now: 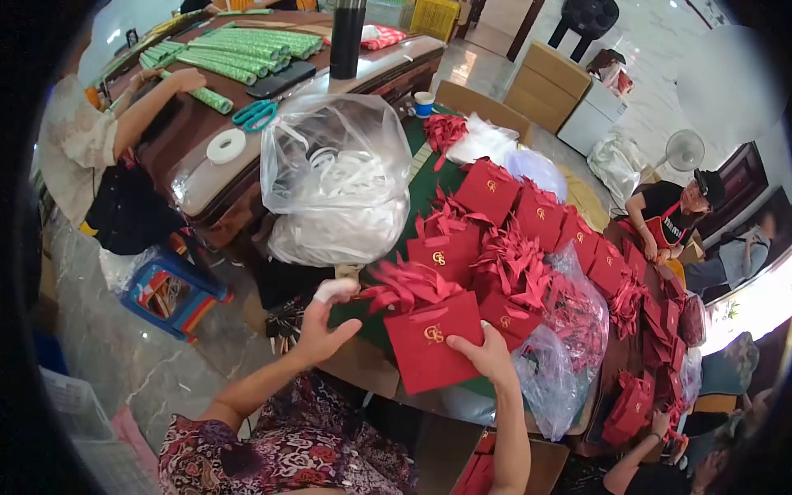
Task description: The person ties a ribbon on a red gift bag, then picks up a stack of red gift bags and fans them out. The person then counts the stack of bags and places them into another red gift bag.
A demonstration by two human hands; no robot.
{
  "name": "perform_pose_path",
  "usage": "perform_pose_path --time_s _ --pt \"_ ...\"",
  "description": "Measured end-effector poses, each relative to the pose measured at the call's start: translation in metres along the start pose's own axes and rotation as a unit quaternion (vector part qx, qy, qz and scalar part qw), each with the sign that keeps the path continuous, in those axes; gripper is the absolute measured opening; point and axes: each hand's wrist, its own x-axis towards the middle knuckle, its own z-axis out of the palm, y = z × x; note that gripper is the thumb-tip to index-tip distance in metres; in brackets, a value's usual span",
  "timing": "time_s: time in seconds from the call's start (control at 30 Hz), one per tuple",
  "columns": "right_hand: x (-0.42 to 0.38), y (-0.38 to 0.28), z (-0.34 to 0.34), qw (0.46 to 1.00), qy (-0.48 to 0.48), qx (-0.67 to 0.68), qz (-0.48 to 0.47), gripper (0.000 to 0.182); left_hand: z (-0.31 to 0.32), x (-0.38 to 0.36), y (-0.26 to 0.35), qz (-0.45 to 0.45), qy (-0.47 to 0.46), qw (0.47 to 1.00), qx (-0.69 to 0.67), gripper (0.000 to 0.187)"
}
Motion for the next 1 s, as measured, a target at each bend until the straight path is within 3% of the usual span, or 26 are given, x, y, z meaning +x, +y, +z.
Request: perform_pose_path --time_s 0.07,0.1,0.17,0.27,0.37,0.5,0.63,0.7,0.73,0.83,0.9,0.97,1.0 --pt "-0.002 0.02 -0.006 0.999 -0.024 -0.014 0.044 0.056 0.008 -0.037 -0.012 -0.026 0.092 0.995 0.01 0.048" --pt "-0.002 0.025 -0.007 0.995 -0.046 -0.025 0.082 0.054 0.009 -0.048 -0.003 -0.023 0.082 0.996 0.026 0.036" --pt "-0.017 0.011 -0.003 0.991 -0.053 0.039 0.116 0.054 0.011 -0.07 -0.004 -0.122 -0.032 0.992 -0.017 0.03" --pt "-0.026 0.029 -0.003 0.974 -0.061 0.138 0.17 0.053 0.025 -0.096 -0.023 -0.294 -0.13 0.931 -0.173 0.027" --pt "-0.037 0.059 -0.005 0.96 -0.052 0.188 0.2 0.052 0.043 -0.107 -0.034 -0.328 -0.142 0.903 -0.24 0.029" --pt "-0.055 0.074 -0.011 0.946 -0.047 0.238 0.217 0.052 0.049 -0.105 -0.029 -0.35 -0.192 0.885 -0.238 0.027" --pt "-0.07 0.087 -0.01 0.934 -0.025 0.286 0.215 0.054 0.051 -0.098 -0.025 -0.375 -0.164 0.874 -0.263 0.029" --pt "-0.079 0.081 -0.009 0.931 -0.036 0.305 0.196 0.057 0.049 -0.09 -0.02 -0.389 -0.133 0.889 -0.2 0.039" --pt "-0.083 0.078 -0.008 0.931 -0.035 0.304 0.201 0.057 0.051 -0.088 -0.019 -0.395 -0.109 0.894 -0.181 0.052" --pt "-0.091 0.073 -0.004 0.939 -0.002 0.281 0.197 0.067 0.055 -0.079 -0.02 -0.421 -0.06 0.864 -0.269 0.062" --pt "-0.09 0.073 -0.004 0.938 -0.063 0.291 0.176 0.064 0.06 -0.074 -0.023 -0.423 -0.088 0.859 -0.272 0.069" --pt "-0.092 0.065 0.001 0.939 -0.049 0.283 0.187 0.065 0.07 -0.068 -0.022 -0.325 -0.038 0.915 -0.238 0.057" --pt "-0.093 0.063 0.004 0.941 -0.038 0.276 0.194 0.067 0.073 -0.066 -0.027 -0.327 -0.038 0.914 -0.239 0.057"
